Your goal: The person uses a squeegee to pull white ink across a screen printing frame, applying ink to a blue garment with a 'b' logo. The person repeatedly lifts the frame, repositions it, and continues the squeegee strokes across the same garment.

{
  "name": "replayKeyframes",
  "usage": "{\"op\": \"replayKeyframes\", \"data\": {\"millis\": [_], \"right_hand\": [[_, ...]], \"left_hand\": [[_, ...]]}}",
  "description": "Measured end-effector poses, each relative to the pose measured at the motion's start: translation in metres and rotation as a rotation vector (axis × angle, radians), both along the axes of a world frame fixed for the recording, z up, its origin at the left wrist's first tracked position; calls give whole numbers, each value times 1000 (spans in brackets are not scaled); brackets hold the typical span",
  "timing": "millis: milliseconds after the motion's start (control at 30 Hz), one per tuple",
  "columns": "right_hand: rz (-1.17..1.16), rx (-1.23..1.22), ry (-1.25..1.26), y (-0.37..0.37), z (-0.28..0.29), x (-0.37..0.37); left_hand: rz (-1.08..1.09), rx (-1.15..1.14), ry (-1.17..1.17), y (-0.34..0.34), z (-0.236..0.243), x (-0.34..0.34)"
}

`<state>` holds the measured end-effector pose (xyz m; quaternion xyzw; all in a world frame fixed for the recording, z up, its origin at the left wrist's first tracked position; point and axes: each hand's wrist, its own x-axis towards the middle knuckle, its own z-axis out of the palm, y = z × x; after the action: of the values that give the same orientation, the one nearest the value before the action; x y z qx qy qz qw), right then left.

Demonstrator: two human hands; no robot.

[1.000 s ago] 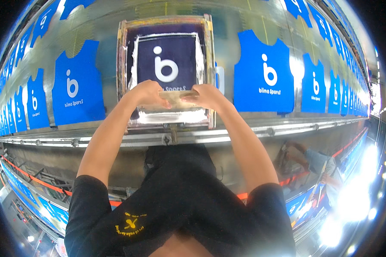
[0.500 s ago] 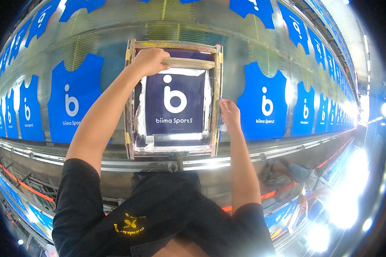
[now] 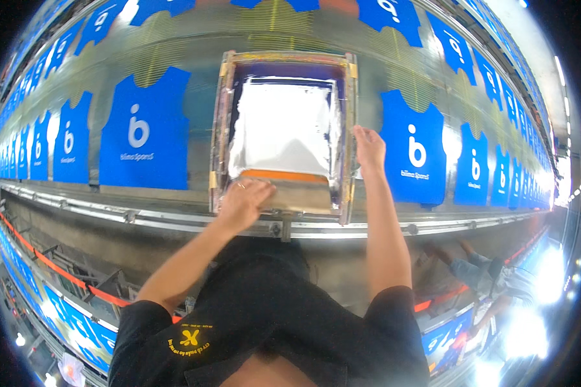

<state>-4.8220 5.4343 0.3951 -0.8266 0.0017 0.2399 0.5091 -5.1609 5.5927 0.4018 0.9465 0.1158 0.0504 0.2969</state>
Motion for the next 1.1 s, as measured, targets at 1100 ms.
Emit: {"op": "replayKeyframes", "data": {"millis": [1100], "right_hand": [[-62,-198,-256,365,-49,-372]], "left_hand": [[-12,29,223,448,50,-246]]}}
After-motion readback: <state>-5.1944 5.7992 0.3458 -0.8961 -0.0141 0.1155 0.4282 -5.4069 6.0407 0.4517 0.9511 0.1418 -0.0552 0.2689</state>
